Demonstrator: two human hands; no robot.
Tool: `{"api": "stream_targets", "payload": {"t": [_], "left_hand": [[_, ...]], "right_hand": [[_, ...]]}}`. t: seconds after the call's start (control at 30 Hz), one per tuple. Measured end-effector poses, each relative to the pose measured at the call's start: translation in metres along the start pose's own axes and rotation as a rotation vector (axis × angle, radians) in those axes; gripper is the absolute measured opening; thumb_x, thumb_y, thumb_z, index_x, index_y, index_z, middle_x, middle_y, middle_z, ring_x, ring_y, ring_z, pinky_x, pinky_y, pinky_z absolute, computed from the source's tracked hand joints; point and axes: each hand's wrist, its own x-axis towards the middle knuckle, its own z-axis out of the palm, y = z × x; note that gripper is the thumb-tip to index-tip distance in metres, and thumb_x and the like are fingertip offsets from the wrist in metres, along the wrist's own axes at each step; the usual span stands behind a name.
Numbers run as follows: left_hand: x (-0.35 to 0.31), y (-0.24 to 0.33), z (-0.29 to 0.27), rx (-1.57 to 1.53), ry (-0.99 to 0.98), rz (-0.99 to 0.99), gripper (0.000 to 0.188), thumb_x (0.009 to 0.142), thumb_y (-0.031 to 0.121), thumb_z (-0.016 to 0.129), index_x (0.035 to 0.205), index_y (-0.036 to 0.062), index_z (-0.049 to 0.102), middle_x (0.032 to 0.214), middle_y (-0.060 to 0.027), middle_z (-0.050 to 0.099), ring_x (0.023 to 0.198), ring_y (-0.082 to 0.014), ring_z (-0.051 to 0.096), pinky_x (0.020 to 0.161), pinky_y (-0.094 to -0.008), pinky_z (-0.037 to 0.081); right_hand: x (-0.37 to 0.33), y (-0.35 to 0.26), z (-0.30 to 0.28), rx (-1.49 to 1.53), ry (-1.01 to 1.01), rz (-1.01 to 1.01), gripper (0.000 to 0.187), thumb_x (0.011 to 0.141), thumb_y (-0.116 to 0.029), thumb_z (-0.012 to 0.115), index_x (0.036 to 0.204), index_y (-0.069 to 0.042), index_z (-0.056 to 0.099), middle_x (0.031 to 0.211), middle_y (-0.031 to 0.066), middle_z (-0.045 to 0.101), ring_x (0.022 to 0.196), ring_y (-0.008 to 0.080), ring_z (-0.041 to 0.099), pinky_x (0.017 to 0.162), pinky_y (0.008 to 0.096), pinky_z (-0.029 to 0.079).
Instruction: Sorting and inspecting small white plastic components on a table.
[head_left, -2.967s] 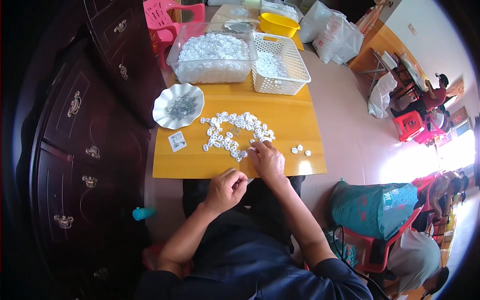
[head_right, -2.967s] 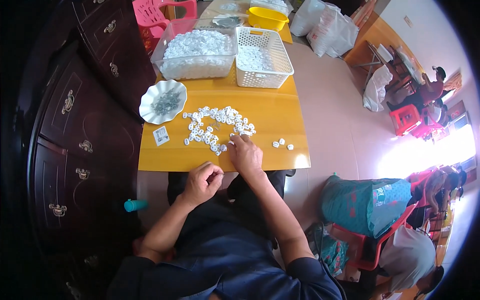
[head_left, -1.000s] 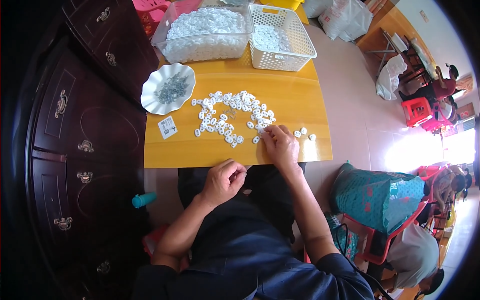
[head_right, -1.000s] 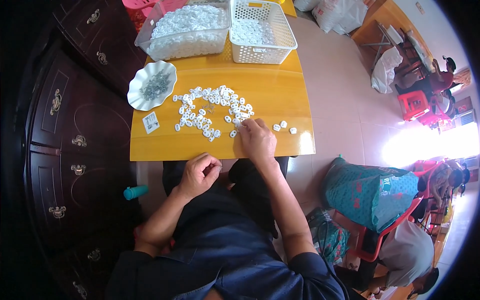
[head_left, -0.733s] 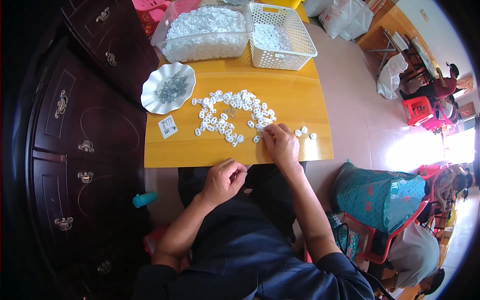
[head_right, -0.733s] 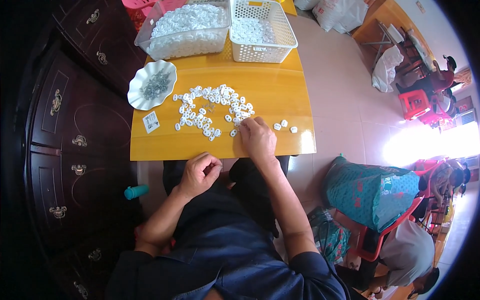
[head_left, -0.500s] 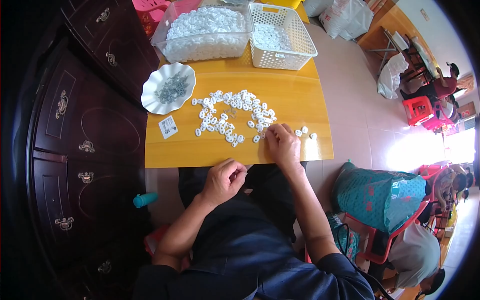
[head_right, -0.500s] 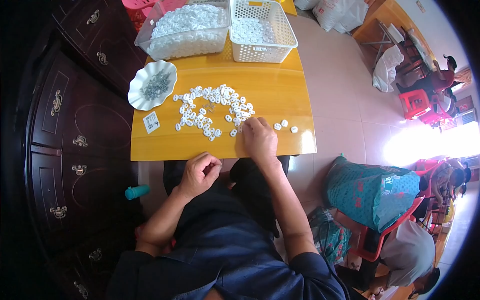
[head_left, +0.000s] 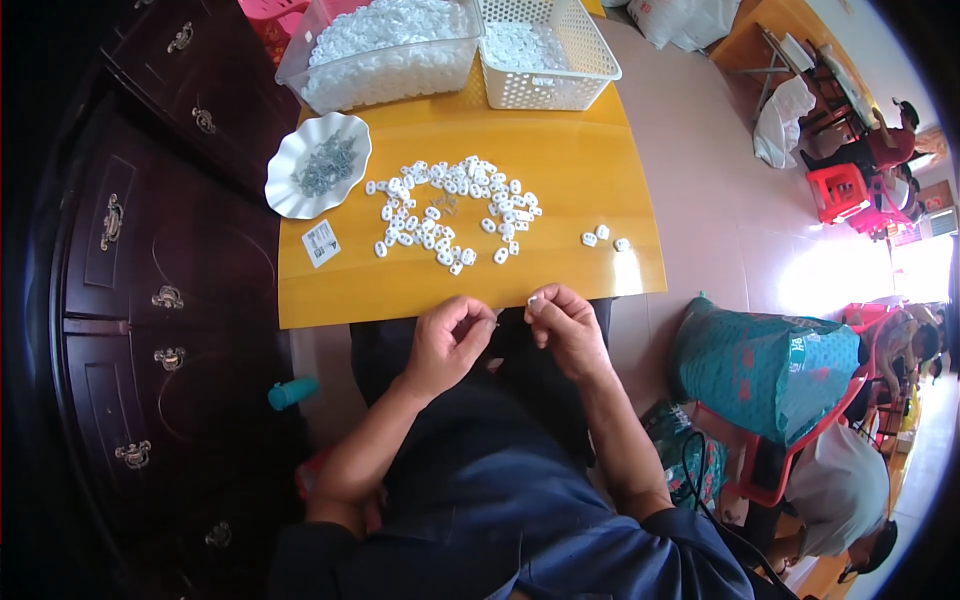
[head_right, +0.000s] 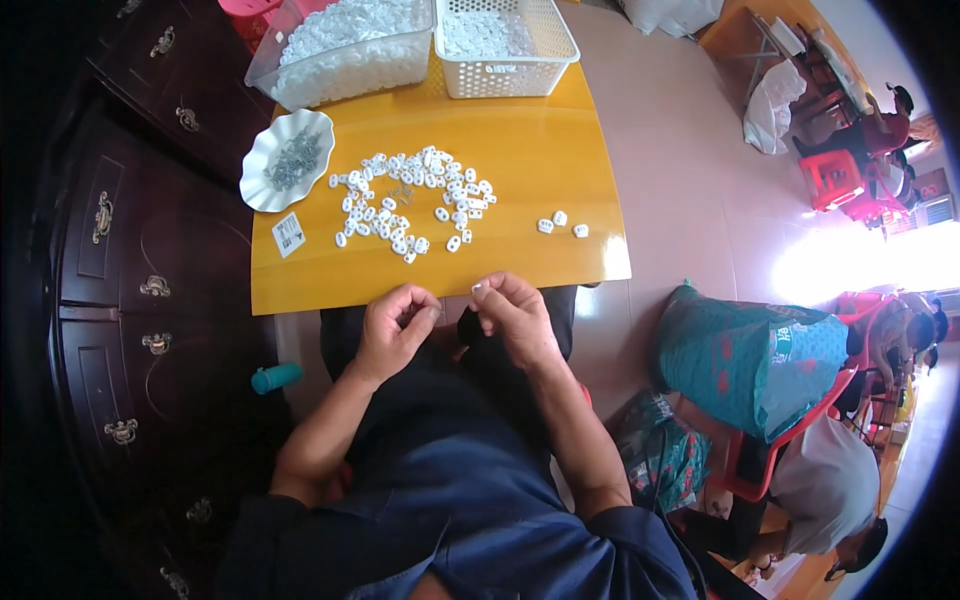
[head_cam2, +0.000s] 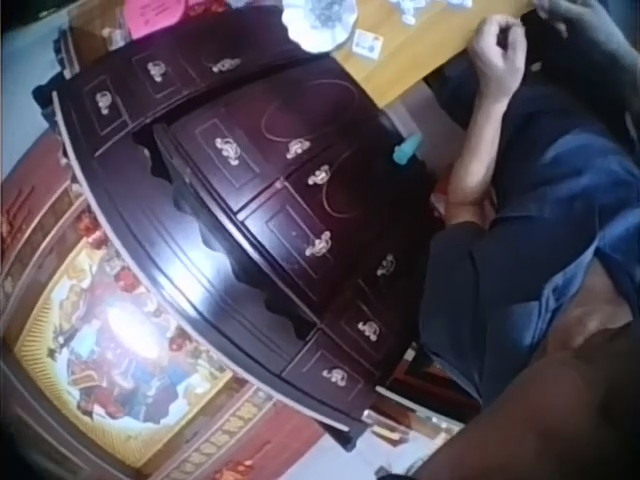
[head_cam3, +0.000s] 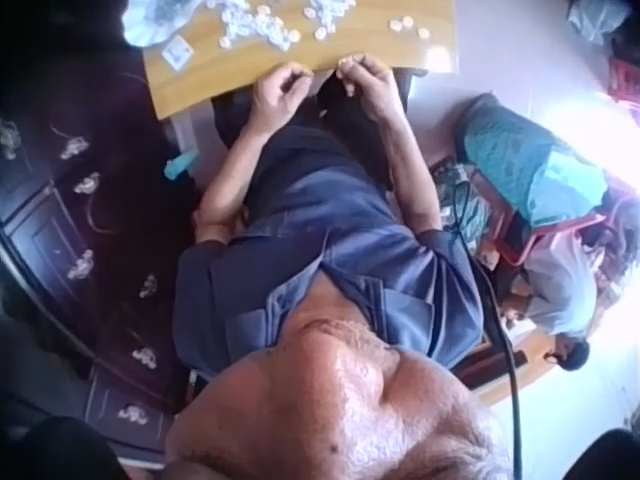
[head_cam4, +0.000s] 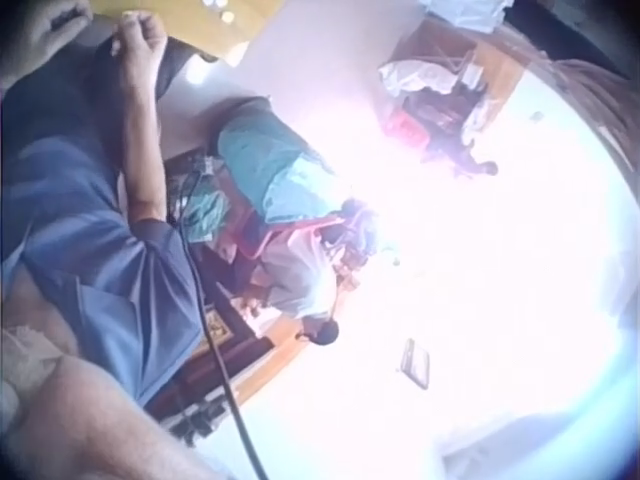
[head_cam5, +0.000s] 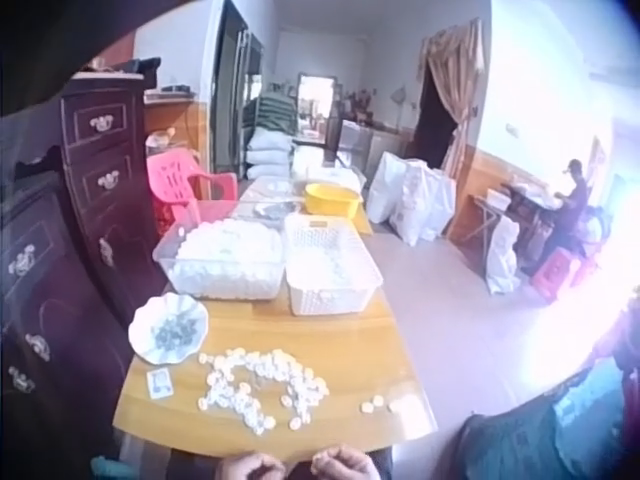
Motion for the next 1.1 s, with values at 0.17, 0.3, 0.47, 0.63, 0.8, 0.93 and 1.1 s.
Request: {"api": "stream_targets", "payload": {"t": [0.17,0.3,0.47,0.63,0.8,0.93,1.1], "left_hand": [[0.002,-0.001,0.014,-0.06,-0.016,-0.017,0.003,0.092,0.0,0.068,0.091,0.0001,0.065,0.074,-0.0012,0.064,0.059,-0.0057,0.056,0.055,-0.023,0.045],[0.001,-0.006,0.024,-0.068,-0.02,-0.002,0.004,0.093,0.001,0.067,0.092,-0.0005,0.064,0.073,-0.0016,0.064,0.057,-0.0048,0.058,0.05,-0.023,0.045],[-0.004,-0.003,0.032,-0.084,-0.015,-0.042,0.006,0.095,0.003,0.067,0.093,-0.0006,0.064,0.074,-0.0023,0.066,0.059,-0.005,0.06,0.051,-0.0224,0.047],[-0.006,-0.007,0.033,-0.011,-0.008,-0.05,0.006,0.098,0.005,0.065,0.096,0.0001,0.065,0.077,-0.0027,0.07,0.064,-0.0059,0.063,0.058,-0.0226,0.051],[-0.004,0.003,0.032,-0.038,-0.056,-0.146,0.009,0.102,0.007,0.062,0.097,-0.0004,0.064,0.083,0.0013,0.065,0.072,-0.0033,0.06,0.066,-0.0201,0.05],[-0.002,0.003,0.031,-0.034,-0.07,-0.155,0.01,0.102,0.008,0.062,0.097,-0.0004,0.064,0.083,0.0017,0.064,0.071,-0.0031,0.058,0.065,-0.0196,0.05],[0.0,0.0,0.031,-0.016,-0.091,-0.131,0.01,0.102,0.007,0.063,0.096,-0.0006,0.064,0.082,0.0013,0.064,0.07,-0.0031,0.058,0.064,-0.02,0.049]], "right_hand": [[-0.011,0.024,-0.004,0.104,-0.058,-0.052,0.009,0.099,-0.007,0.065,0.108,-0.004,0.065,0.086,0.0039,0.069,0.065,0.0066,0.058,0.06,0.0196,0.047],[-0.019,0.031,-0.003,0.123,-0.054,-0.068,0.016,0.1,-0.006,0.064,0.115,-0.001,0.064,0.09,0.0037,0.069,0.07,0.007,0.059,0.063,0.0203,0.049],[-0.022,0.029,-0.004,0.084,-0.084,-0.073,0.016,0.102,-0.008,0.062,0.116,-0.001,0.064,0.093,0.0026,0.069,0.077,0.0066,0.061,0.07,0.0209,0.051],[-0.025,0.031,-0.005,0.086,-0.085,-0.119,0.013,0.103,-0.009,0.062,0.113,-0.001,0.062,0.095,0.0027,0.07,0.078,0.0063,0.061,0.071,0.021,0.051],[-0.023,0.034,-0.009,0.05,-0.059,-0.103,0.012,0.101,-0.006,0.063,0.112,-0.003,0.06,0.095,0.0052,0.072,0.078,0.008,0.064,0.073,0.0223,0.053],[-0.023,0.033,-0.008,0.06,-0.055,-0.091,0.012,0.101,-0.005,0.063,0.112,-0.003,0.06,0.095,0.0049,0.072,0.079,0.0077,0.064,0.073,0.0222,0.054],[-0.023,0.033,-0.01,0.021,-0.052,-0.092,0.013,0.101,-0.005,0.064,0.113,-0.002,0.062,0.094,0.004,0.073,0.079,0.0067,0.065,0.073,0.0213,0.054]]}}
